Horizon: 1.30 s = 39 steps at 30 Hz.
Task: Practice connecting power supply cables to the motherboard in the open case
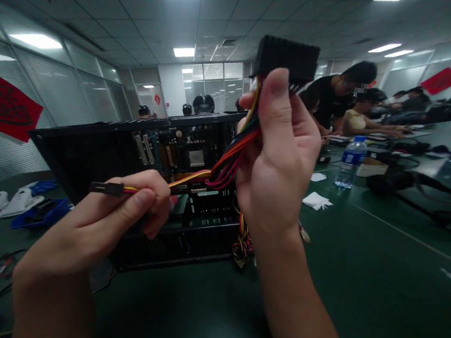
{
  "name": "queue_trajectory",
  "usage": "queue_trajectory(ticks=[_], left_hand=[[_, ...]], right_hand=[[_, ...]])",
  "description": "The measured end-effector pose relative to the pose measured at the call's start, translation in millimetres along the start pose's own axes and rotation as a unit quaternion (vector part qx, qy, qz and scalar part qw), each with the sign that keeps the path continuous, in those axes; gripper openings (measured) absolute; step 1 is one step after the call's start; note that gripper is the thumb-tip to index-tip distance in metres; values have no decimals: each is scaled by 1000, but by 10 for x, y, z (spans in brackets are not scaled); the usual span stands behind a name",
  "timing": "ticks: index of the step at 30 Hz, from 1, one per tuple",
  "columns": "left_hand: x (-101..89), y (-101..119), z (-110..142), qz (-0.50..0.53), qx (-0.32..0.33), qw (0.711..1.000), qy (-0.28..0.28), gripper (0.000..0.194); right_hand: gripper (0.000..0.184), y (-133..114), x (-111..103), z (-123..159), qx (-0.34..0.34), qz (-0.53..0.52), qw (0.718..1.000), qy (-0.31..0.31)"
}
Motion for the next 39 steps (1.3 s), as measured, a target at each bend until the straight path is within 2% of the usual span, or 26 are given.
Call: queue_trajectory(ticks=[3, 7, 9, 13, 15, 20, 21, 23, 27, 30, 34, 36, 39], left_hand=[[-140, 19, 1, -7, 22, 997, 72, 38], [-280, 25, -22, -39, 66, 979, 189, 38], [-267, -13, -63, -49, 75, 973, 214, 40], [-113, -133, -169, -53, 47, 985, 159, 47], [-60, -142, -181, -63, 34, 990, 125, 45], [35, -65, -148, -125, 24, 991, 37, 35], [37, -54, -142, -140, 24, 989, 33, 35], [-1, -41, -140, -167, 27, 984, 61, 37], [-79, -77, -136, -223, 16, 966, 131, 40], [-46, -123, -135, -231, -2, 965, 123, 39], [0, -132, -122, -230, -14, 966, 120, 35], [27, -139, -116, -242, -21, 963, 112, 34], [43, -186, -128, -293, -28, 951, 97, 33]], right_hand=[[32, -7, 92, 94, 2, -25, 1000, -1], [35, 112, 301, 227, 58, -17, 995, -85], [38, 168, 378, 277, 80, -4, 989, -122], [45, 212, 535, 378, 89, 17, 973, -211], [46, 224, 578, 407, 84, 16, 969, -233], [50, 306, 491, 332, 85, 35, 982, -167], [51, 317, 471, 318, 86, 39, 983, -156], [53, 326, 453, 304, 85, 45, 984, -151], [54, 346, 538, 366, 70, 55, 971, -220], [53, 400, 601, 418, 75, 41, 961, -262], [50, 443, 630, 447, 82, 11, 959, -270], [50, 470, 641, 478, 84, 4, 962, -259], [49, 618, 661, 569, 102, 6, 972, -210]])
Point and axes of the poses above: each hand's wrist, its own z-axis away from the middle knuckle, its own x-axis out of the palm, y = z × x, the point moved 8 cm from there along -z, towards the middle knuckle, and after that the axes turned 10 degrees about y, right-handed, at the moved point
